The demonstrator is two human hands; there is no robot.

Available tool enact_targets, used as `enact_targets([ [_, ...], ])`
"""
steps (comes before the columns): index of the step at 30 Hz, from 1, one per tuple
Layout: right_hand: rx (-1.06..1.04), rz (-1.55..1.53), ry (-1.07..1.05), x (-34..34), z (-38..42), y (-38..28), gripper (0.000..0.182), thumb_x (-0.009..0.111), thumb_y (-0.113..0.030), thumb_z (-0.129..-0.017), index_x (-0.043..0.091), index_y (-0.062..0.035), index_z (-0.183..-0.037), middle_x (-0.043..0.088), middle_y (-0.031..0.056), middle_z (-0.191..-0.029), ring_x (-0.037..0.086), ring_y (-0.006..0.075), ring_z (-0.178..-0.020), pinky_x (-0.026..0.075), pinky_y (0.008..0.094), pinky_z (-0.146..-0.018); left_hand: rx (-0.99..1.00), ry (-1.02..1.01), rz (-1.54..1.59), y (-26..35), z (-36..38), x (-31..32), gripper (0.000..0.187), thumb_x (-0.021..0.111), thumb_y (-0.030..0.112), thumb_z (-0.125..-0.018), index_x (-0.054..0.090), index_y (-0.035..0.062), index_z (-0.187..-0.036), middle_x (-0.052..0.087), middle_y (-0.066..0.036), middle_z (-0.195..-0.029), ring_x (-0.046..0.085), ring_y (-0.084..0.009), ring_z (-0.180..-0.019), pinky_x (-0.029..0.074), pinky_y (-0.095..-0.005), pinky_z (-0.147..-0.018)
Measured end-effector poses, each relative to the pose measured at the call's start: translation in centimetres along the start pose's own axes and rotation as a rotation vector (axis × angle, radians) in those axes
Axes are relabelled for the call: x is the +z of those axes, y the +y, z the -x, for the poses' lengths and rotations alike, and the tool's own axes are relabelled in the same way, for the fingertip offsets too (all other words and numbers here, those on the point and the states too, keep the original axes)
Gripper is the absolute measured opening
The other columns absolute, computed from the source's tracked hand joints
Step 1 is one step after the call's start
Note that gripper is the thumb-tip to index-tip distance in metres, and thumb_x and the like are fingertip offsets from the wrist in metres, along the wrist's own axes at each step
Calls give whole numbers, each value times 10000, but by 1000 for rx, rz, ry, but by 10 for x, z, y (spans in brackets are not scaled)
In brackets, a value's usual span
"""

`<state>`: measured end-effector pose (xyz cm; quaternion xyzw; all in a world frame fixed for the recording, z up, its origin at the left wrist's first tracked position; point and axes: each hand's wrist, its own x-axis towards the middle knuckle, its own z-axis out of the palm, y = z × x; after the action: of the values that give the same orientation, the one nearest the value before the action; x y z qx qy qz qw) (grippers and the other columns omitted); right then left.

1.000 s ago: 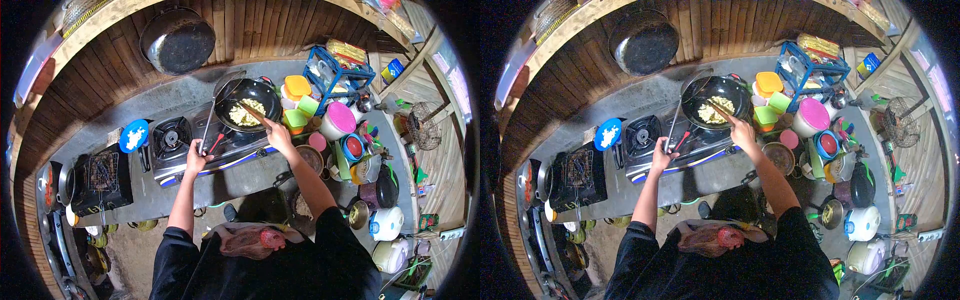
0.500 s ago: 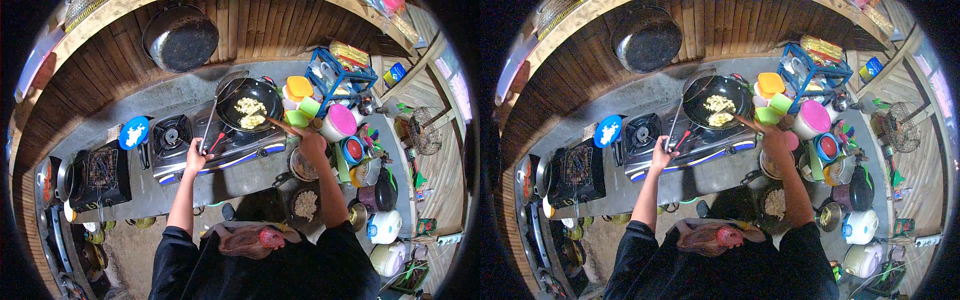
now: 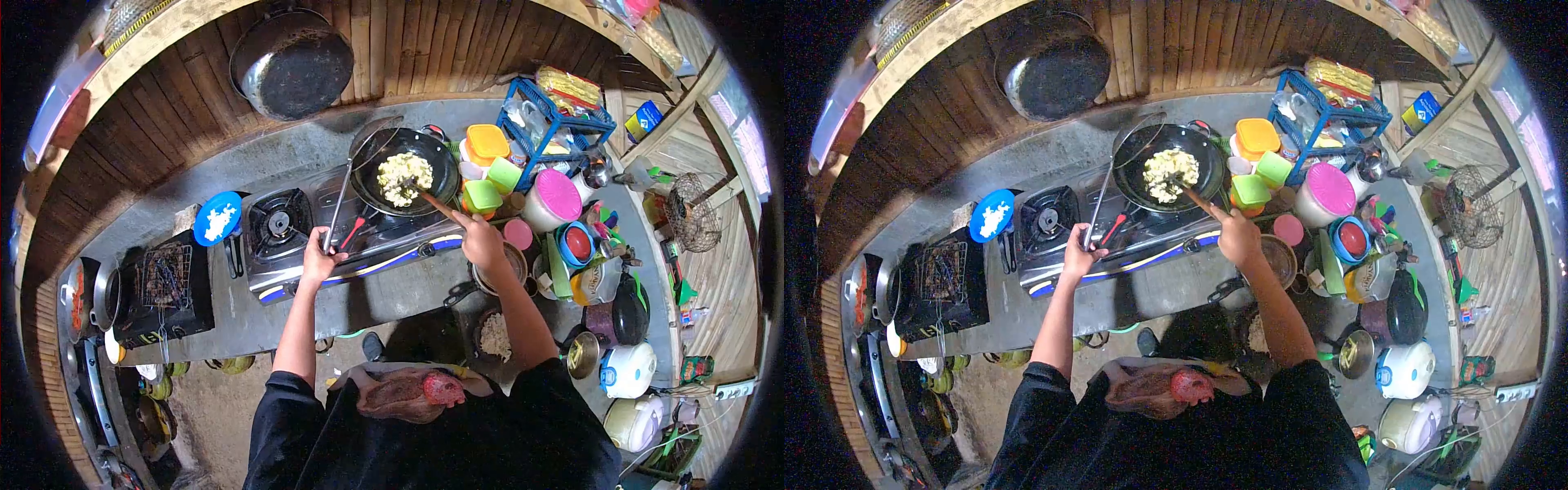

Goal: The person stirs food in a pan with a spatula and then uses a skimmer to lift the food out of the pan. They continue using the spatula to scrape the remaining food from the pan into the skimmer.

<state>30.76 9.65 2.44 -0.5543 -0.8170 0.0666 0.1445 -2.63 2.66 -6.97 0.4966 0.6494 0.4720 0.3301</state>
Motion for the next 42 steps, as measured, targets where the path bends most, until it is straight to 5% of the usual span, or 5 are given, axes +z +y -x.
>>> enact_targets([
  [21,-31,-53,232,7,-13,48,431,499,-52,-731,554,-152,-1147,596,207,-847,592,370,-750,475,454,-664,-24,-6,-39,-2,0,0,663,788,-39,-541,421,112,-1072,442,30,-669,437,-83,-617,408,-234,-566],
  [36,-52,-70,175,13,-24,37,444,517,-41,-701,579,-176,-1119,608,169,-874,590,354,-777,474,446,-687,-34,9,-39,-3,0,0,650,790,-16,-543,437,109,-1074,471,7,-646,471,-114,-598,427,-263,-580],
  [42,-18,-129,151,27,-58,34,433,520,-72,-728,543,-139,-1155,596,215,-859,585,369,-772,471,449,-693,-9,8,-70,1,1,0,658,794,-8,-543,430,110,-1078,474,7,-654,474,-115,-599,429,-265,-580],
])
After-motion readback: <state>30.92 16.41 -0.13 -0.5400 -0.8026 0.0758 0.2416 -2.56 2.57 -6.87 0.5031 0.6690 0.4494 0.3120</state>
